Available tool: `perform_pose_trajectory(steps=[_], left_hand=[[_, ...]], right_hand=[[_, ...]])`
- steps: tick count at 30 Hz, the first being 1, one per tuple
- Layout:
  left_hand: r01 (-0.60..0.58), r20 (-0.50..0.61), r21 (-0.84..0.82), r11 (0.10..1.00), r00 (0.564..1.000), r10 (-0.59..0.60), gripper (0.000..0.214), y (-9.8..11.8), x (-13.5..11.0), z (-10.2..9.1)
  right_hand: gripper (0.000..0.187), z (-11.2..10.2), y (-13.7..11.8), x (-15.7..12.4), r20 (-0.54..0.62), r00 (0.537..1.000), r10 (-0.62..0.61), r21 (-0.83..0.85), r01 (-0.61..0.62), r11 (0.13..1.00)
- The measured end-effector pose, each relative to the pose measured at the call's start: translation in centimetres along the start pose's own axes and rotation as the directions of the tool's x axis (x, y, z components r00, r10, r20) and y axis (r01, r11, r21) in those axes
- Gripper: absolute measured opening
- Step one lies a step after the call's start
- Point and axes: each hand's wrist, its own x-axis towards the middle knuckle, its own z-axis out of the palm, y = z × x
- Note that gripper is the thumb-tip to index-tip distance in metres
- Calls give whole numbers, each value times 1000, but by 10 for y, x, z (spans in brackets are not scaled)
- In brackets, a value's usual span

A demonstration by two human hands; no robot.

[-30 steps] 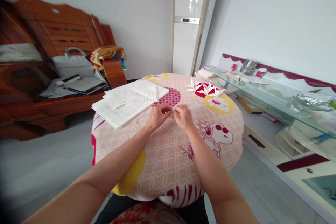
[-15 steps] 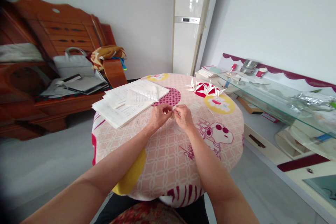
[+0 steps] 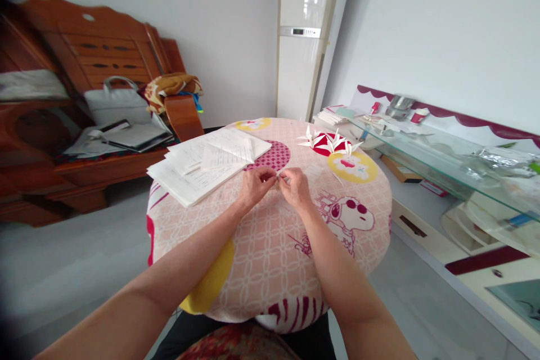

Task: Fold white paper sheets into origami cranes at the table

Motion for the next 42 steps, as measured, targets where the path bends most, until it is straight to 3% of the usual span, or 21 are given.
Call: perform_pose_trajectory(steps=[11, 24, 27, 33, 37, 42], left_hand=[[-159, -43, 89, 983, 986, 164, 16, -2, -1, 0], [-359, 15, 263, 895, 929, 369, 17, -8, -6, -1], [-325, 13, 237, 916, 944, 331, 17, -5, -6, -1], [-118, -49, 96, 988, 991, 123, 8, 0, -2, 2], [8, -67, -67, 998, 998, -12, 6, 0, 0, 2], [57, -63, -159, 986, 996, -68, 4, 0, 1, 1]], right_hand=[[14, -2, -5, 1, 16, 1000, 6, 50, -7, 999], [13, 1, -1, 0, -1, 996, 87, 125, -86, 988], [13, 2, 1, 0, -13, 997, 82, 124, -79, 989], [13, 4, 4, 0, -3, 998, 62, 79, -62, 995], [13, 5, 6, -1, 4, 999, 34, 50, -34, 998], [14, 6, 7, -1, 9, 1000, 2, 27, -3, 1000]])
